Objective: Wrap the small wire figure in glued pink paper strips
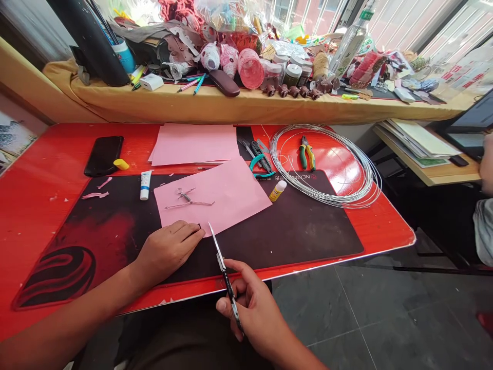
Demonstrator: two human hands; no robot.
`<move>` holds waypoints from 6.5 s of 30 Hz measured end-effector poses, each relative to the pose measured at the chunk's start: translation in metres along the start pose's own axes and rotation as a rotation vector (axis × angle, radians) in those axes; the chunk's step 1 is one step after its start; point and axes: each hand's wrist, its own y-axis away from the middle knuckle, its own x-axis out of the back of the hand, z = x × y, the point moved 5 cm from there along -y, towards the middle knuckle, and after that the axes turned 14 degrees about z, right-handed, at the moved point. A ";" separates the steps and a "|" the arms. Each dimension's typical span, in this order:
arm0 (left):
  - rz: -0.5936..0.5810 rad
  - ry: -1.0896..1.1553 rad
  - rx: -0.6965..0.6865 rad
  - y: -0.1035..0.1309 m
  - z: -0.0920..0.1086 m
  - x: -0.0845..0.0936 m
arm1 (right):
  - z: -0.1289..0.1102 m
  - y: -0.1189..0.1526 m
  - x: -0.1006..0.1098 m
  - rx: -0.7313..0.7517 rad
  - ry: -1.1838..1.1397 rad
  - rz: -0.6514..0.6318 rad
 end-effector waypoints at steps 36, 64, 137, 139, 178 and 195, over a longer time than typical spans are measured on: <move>-0.057 0.160 0.416 -0.023 -0.063 0.006 | 0.000 -0.003 0.007 0.042 -0.013 -0.106; -0.420 -0.082 0.464 -0.047 -0.117 -0.042 | 0.008 -0.011 0.007 0.075 -0.075 -0.132; -0.479 0.025 0.542 -0.001 -0.192 -0.014 | 0.028 -0.021 0.010 0.092 -0.112 -0.141; -0.497 -0.013 0.505 0.004 -0.193 -0.012 | 0.028 -0.021 0.011 0.093 -0.098 -0.132; -0.483 0.144 0.712 -0.059 -0.152 -0.075 | 0.023 -0.015 0.018 0.111 -0.112 -0.255; -0.504 0.476 0.750 -0.065 -0.138 -0.035 | -0.013 0.010 0.027 0.090 -0.028 -0.273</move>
